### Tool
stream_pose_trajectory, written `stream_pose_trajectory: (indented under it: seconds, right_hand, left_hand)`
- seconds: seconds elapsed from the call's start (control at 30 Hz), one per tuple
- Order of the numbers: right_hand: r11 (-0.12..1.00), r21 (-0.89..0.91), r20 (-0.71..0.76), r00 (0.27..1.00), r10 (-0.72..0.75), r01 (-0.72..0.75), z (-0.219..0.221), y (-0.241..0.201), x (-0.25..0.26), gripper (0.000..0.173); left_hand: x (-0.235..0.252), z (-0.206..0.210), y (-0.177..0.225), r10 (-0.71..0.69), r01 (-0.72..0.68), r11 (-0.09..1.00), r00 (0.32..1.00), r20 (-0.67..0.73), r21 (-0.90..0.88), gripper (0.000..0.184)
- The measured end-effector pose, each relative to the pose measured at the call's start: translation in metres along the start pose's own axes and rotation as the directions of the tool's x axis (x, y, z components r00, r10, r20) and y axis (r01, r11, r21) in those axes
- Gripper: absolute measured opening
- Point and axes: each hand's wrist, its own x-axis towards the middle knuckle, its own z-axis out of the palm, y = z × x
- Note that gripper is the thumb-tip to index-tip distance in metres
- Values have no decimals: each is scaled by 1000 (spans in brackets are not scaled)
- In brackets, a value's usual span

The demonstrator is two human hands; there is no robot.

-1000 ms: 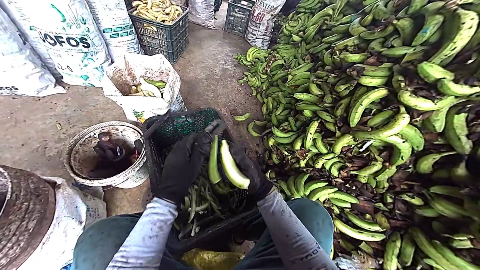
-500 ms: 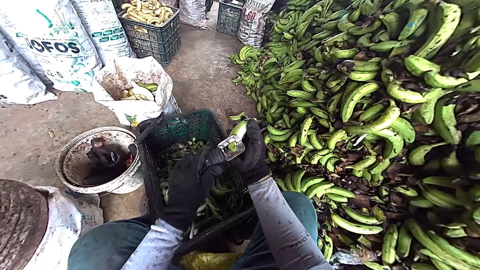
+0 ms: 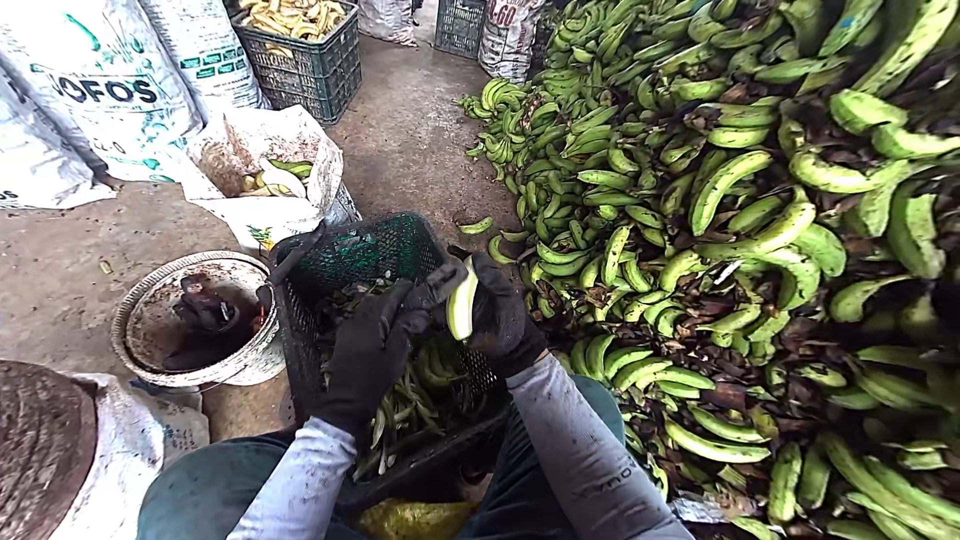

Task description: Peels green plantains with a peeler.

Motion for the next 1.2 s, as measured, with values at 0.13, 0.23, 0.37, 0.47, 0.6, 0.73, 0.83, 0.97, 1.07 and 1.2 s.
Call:
stream_pose_trajectory:
  seconds: [0.13,0.23,0.37,0.47,0.6,0.73,0.83,0.97,1.07,1.2]
  right_hand:
    - [914,390,-206,978,-30,110,7,-6,6,47]
    - [883,445,-217,975,-57,151,2,-6,5,51]
    - [961,265,-125,991,-49,80,-3,-6,-4,47]
    - [998,8,-139,988,-61,63,-3,-1,-7,47]
    - [812,-582,-197,963,-183,35,-5,7,-17,44]
    - [498,-864,21,994,-109,73,-8,11,-20,45]
    - [625,-778,-4,995,-103,62,-15,16,-19,50]
    - [987,-126,-232,970,66,-98,-19,8,-10,57]
    - [962,250,-271,946,176,-107,-30,4,-5,51]
    - [869,481,-296,912,284,-115,-40,6,-3,47]
  left_hand:
    - [-8,22,4,238,-220,967,960,-147,129,64]
    - [-11,25,6,295,-253,944,934,-200,211,59]
    - [-7,20,9,184,-169,975,979,-92,147,57]
    - [-4,18,4,168,-163,977,985,-29,137,58]
    - [-4,20,1,87,-85,983,996,-7,162,60]
    - [8,4,4,-181,179,982,983,37,51,50]
    - [13,-3,-2,-277,277,961,960,43,-1,54]
    - [6,4,-2,-155,149,986,984,92,70,60]
    - [-7,22,-4,160,-169,955,986,54,243,67]
    - [-19,38,-2,376,-359,868,927,18,344,55]
